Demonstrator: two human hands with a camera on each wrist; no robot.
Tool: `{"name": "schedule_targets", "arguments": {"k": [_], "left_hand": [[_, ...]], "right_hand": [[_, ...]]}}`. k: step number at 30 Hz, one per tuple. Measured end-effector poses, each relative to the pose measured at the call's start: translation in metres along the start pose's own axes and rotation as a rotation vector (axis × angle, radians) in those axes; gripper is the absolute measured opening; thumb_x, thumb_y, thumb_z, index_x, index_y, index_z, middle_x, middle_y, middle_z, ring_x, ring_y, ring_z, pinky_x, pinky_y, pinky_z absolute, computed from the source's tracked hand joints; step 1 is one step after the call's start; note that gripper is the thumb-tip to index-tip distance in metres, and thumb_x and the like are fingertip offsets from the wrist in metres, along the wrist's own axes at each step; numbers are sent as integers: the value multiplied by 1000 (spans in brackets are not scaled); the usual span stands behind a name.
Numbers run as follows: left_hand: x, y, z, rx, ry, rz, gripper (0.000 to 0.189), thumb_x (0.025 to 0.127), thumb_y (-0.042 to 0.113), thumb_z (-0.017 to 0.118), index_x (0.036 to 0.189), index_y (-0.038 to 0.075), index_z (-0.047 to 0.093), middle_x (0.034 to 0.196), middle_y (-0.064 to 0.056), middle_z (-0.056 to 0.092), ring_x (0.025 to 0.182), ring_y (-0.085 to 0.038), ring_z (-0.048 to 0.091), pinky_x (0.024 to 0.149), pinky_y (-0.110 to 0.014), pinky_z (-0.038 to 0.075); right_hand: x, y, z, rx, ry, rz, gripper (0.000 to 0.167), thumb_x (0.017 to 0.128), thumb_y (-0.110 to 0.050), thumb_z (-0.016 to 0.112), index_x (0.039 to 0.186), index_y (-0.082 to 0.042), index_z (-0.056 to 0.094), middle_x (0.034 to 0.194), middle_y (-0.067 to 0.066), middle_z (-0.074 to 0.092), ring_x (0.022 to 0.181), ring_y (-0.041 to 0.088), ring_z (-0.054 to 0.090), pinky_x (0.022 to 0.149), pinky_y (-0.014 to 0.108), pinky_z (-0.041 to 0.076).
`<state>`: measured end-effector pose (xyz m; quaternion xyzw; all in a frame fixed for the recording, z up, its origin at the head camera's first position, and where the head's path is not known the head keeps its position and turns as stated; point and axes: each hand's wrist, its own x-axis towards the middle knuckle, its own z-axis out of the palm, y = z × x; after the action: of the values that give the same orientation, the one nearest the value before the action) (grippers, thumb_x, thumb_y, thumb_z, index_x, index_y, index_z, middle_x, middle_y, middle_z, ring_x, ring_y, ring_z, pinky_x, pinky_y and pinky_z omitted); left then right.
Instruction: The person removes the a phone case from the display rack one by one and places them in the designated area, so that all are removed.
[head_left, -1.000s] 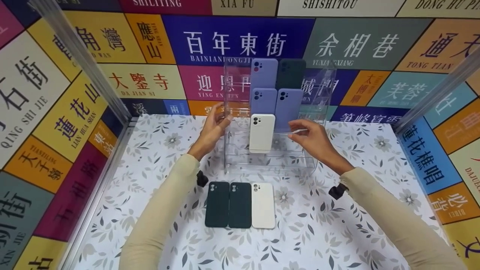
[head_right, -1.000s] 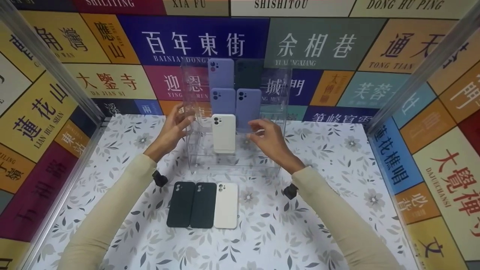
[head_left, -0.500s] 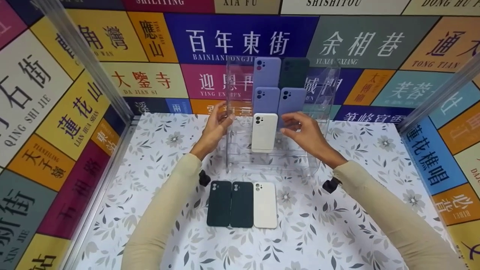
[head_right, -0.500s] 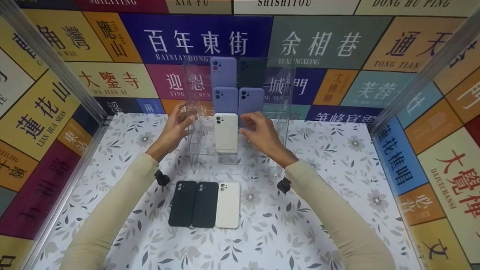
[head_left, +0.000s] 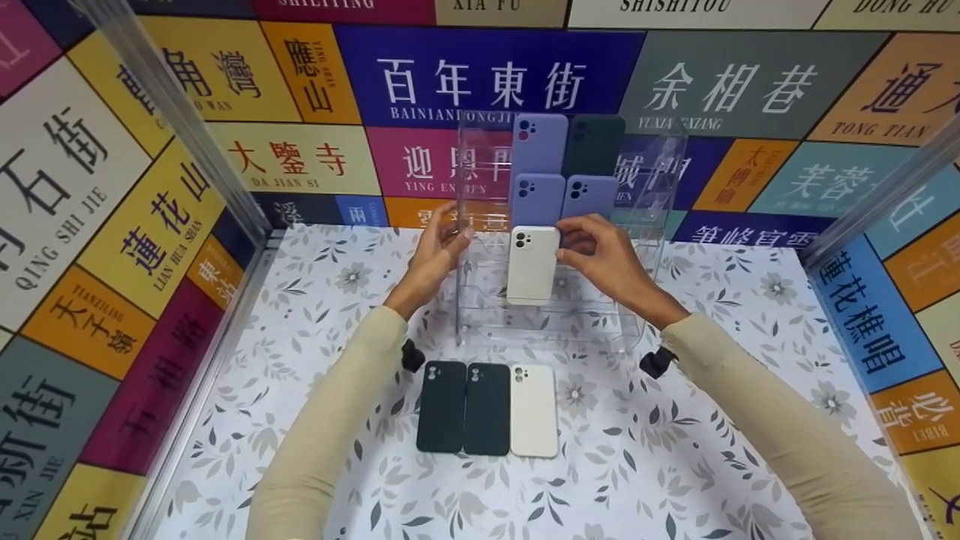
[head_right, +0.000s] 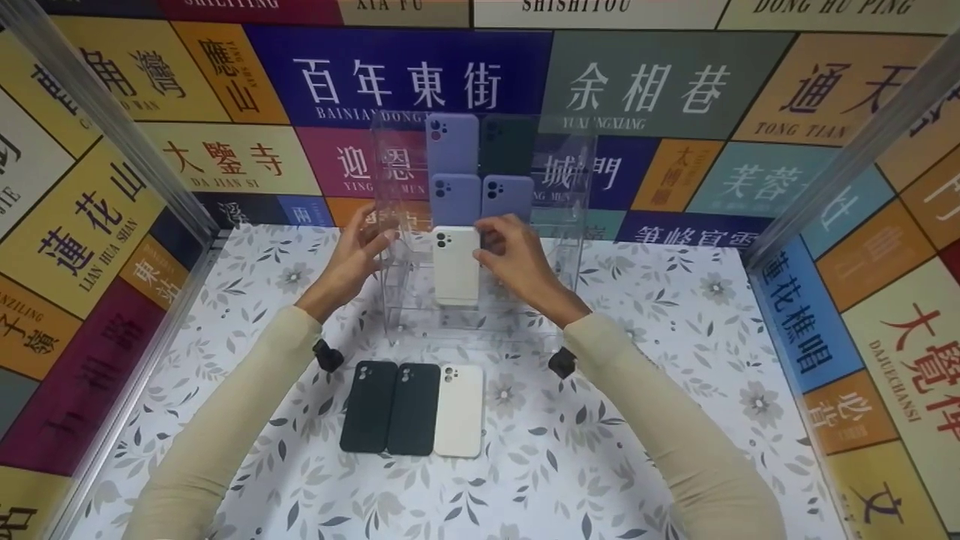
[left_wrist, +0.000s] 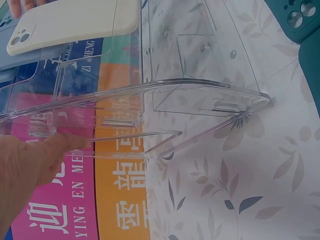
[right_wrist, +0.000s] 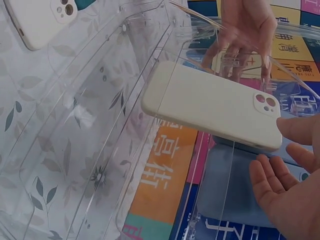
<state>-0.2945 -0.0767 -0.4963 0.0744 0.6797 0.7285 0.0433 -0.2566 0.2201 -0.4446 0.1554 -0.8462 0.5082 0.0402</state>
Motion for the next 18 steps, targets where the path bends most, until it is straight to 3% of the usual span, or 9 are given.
{"name": "schedule_targets", "arguments": {"k": [10, 18], "left_hand": [[1, -1, 0, -17, -2, 24, 60, 110, 11, 65, 164, 11, 41, 150, -23, 61, 139, -38, 60, 117, -55, 45], [0, 0, -1, -26, -11, 19, 60, 110, 12, 65, 165, 12, 40, 152, -23, 60, 143, -42, 57, 115, -51, 46]], "right_hand": [[-2, 3, 8, -29, -4, -44, 44, 98, 6, 77, 141, 6, 68, 129, 24, 64, 115, 37, 70, 94, 25, 57], [-7, 10, 14, -23, 8, -51, 49, 97, 11, 75, 145, 4, 66, 126, 23, 64, 114, 36, 70, 94, 26, 57]]}}
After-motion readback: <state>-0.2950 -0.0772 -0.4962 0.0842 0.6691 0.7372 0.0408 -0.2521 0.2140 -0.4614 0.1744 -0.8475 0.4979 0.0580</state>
